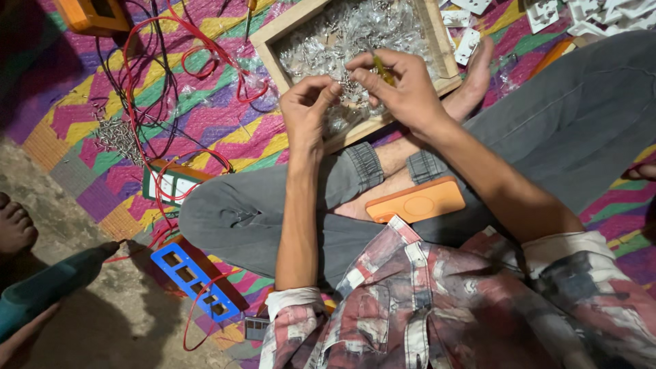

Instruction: The person sits cross-legged on the floor with a wooden tray of small metal fasteners on their lap. They pick through the fasteners by hand, moving and sorting the pieces within the tray while holding a small yellow-handled tool in one hand.

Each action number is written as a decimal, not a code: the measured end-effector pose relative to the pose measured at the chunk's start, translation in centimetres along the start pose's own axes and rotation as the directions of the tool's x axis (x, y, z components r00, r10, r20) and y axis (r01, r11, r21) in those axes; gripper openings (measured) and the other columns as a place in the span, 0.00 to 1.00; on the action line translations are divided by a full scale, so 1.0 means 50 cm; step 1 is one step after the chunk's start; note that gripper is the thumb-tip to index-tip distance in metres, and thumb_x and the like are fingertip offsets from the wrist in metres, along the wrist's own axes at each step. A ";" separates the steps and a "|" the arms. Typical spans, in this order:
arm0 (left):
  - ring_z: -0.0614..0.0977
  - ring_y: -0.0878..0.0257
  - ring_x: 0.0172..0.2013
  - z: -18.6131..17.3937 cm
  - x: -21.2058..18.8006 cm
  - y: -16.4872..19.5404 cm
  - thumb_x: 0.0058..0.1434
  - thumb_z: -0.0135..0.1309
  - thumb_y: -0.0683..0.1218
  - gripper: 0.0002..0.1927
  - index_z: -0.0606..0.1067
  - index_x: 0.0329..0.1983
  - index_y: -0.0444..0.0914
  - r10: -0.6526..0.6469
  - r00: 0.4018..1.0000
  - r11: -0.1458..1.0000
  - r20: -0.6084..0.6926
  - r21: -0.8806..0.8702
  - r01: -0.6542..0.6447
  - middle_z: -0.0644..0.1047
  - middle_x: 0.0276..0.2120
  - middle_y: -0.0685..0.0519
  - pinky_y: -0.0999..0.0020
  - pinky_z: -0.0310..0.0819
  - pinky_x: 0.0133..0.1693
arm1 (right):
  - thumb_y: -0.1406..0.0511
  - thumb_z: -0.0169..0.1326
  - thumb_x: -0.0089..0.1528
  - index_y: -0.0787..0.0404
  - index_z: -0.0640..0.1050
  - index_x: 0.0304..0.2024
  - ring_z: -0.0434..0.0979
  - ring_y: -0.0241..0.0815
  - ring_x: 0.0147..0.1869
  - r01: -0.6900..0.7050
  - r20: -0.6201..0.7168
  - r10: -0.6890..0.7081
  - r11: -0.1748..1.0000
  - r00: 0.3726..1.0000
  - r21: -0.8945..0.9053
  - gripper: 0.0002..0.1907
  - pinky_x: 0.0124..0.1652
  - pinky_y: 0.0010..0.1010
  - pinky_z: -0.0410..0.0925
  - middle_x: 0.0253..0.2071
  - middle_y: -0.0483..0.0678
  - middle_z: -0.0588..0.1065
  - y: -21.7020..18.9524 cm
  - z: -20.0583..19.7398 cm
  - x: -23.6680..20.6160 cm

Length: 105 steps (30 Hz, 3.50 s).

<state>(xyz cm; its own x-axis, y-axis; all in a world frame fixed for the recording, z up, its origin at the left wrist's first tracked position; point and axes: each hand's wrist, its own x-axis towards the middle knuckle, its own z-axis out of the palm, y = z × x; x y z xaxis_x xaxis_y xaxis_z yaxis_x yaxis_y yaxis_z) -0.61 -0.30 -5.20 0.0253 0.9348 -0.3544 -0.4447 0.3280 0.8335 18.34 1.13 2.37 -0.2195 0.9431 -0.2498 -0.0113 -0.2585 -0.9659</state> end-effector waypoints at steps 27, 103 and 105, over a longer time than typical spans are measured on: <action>0.74 0.73 0.31 0.029 -0.010 0.039 0.68 0.60 0.42 0.07 0.75 0.37 0.35 0.126 0.985 0.966 0.119 0.209 -0.149 0.74 0.29 0.60 0.76 0.69 0.34 | 0.69 0.61 0.67 0.68 0.79 0.42 0.74 0.32 0.31 0.206 -0.091 -0.277 0.863 0.957 -0.461 0.06 0.31 0.26 0.65 0.35 0.47 0.76 0.004 0.028 -0.012; 0.79 0.72 0.31 0.041 0.010 0.014 0.64 0.61 0.41 0.05 0.81 0.41 0.34 0.104 0.994 0.938 0.023 0.330 -0.106 0.81 0.32 0.57 0.76 0.75 0.34 | 0.64 0.61 0.68 0.67 0.83 0.43 0.67 0.31 0.33 0.092 0.012 -0.096 0.895 0.995 -0.436 0.09 0.33 0.25 0.59 0.31 0.44 0.74 0.040 -0.035 0.031; 0.79 0.73 0.33 0.038 0.012 0.012 0.64 0.62 0.40 0.05 0.81 0.41 0.34 0.157 0.987 0.911 0.030 0.381 -0.156 0.82 0.33 0.57 0.77 0.73 0.36 | 0.65 0.60 0.68 0.67 0.82 0.42 0.67 0.30 0.33 0.097 -0.001 -0.107 0.903 0.994 -0.417 0.09 0.33 0.25 0.59 0.31 0.43 0.73 0.043 -0.031 0.029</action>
<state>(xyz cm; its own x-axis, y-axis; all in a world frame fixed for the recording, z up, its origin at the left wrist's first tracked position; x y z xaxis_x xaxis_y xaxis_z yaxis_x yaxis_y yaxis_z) 0.84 0.72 -4.13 -0.0183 0.9782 -0.2067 -0.0679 0.2050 0.9764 19.51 2.24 -0.17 -0.2165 0.9655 -0.1448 0.3756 -0.0545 -0.9252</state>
